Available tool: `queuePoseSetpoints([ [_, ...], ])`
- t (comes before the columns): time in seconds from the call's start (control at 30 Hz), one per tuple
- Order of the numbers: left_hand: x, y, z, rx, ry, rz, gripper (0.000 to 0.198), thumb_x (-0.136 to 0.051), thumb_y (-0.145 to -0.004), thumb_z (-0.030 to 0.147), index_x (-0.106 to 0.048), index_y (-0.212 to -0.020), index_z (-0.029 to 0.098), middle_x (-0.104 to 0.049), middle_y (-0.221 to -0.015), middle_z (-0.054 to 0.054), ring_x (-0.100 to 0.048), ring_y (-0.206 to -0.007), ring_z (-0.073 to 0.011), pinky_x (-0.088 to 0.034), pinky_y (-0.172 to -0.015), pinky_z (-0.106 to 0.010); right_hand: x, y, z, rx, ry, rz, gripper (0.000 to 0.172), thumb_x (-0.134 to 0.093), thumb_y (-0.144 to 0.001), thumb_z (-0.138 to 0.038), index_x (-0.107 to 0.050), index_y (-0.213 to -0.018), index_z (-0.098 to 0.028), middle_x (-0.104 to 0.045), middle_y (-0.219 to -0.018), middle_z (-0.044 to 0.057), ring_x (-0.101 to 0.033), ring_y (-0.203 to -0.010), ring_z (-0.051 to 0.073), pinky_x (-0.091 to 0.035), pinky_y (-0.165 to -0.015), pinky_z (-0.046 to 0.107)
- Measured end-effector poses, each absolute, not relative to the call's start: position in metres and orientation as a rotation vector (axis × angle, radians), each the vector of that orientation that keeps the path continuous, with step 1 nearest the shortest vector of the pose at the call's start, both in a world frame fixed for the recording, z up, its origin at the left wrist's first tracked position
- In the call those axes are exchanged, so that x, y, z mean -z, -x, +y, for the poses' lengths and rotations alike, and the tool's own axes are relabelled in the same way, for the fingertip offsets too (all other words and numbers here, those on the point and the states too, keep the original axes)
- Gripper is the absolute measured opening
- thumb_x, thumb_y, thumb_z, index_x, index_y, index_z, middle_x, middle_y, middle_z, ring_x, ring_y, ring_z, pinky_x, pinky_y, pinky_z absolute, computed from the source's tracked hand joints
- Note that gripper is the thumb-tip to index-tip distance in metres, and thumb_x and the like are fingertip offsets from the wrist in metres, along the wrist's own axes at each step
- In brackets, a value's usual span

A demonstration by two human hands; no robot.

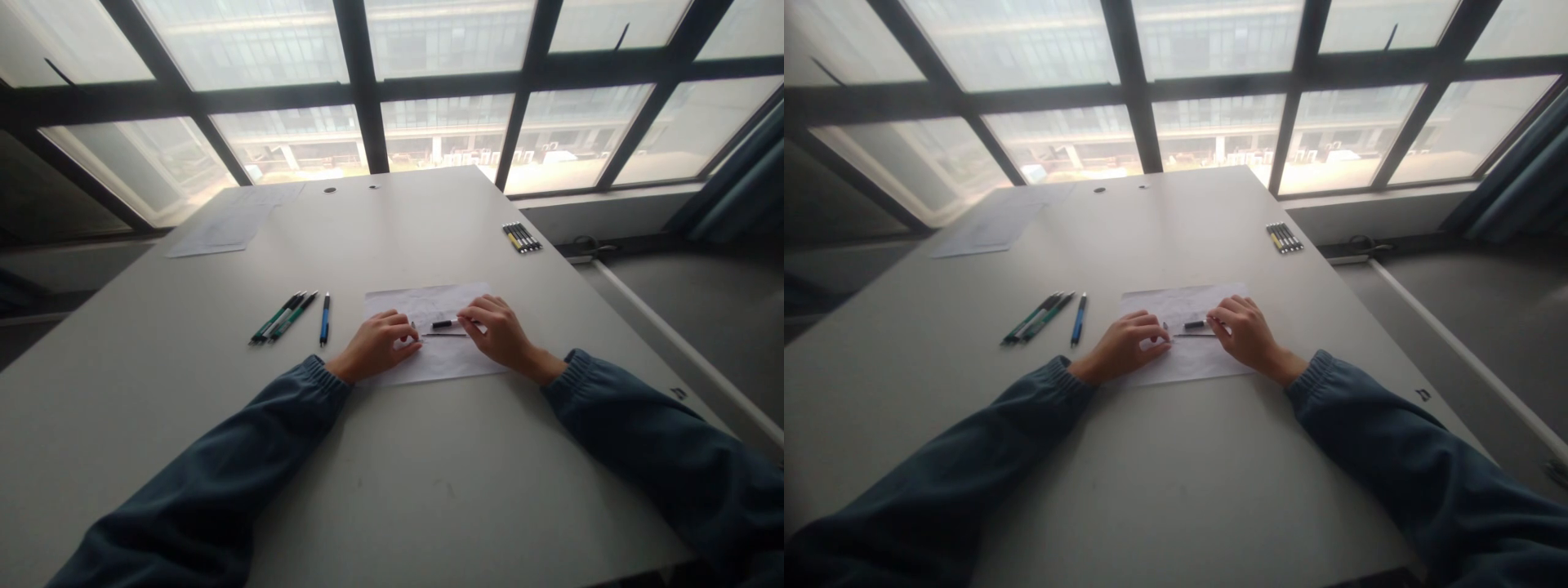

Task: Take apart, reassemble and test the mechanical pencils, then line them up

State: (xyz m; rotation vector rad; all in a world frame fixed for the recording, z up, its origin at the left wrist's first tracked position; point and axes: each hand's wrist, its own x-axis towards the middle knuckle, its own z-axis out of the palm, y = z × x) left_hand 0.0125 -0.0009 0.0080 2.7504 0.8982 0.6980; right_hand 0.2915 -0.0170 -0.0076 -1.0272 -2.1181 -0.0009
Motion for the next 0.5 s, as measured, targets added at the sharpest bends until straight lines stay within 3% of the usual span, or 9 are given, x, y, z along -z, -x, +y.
queuePoseSetpoints([
  [0.17, -0.0042, -0.0114, 0.0022, -0.683, -2.745, 0.888, 0.015, -0.061, -0.095, 0.026, -0.074, -0.09, 0.023, -0.069, -0.082, -0.005, -0.061, -0.082, -0.0176, -0.049, -0.074, -0.029, 0.0079, -0.2916, -0.0172, 0.013, 1.061, -2.06, 0.016, -0.055, -0.098, -0.022, -0.068, -0.088, -0.021, -0.068, -0.084, 0.006, -0.058, -0.084, 0.022, -0.043, -0.081, 0.039],
  [0.33, -0.0016, -0.0108, 0.0036, -0.681, -2.745, 0.875, 0.017, -0.059, -0.097, 0.028, -0.073, -0.09, 0.022, -0.069, -0.082, -0.005, -0.06, -0.082, -0.0178, -0.049, -0.074, -0.029, 0.0072, -0.2924, -0.0166, -0.006, 1.05, -1.903, 0.018, -0.051, -0.097, -0.018, -0.064, -0.109, -0.021, -0.066, -0.087, 0.006, -0.059, -0.082, 0.023, -0.046, -0.081, 0.04],
  [0.5, -0.0007, -0.01, 0.0038, -0.892, -2.725, 0.928, 0.018, -0.057, -0.099, 0.029, -0.071, -0.093, 0.02, -0.068, -0.087, -0.006, -0.057, -0.084, -0.0182, -0.049, -0.078, -0.031, 0.0063, -0.2916, -0.0184, -0.009, 1.028, -1.974, 0.009, -0.055, -0.097, -0.02, -0.064, -0.099, -0.022, -0.063, -0.086, 0.006, -0.058, -0.082, 0.023, -0.046, -0.08, 0.039],
])
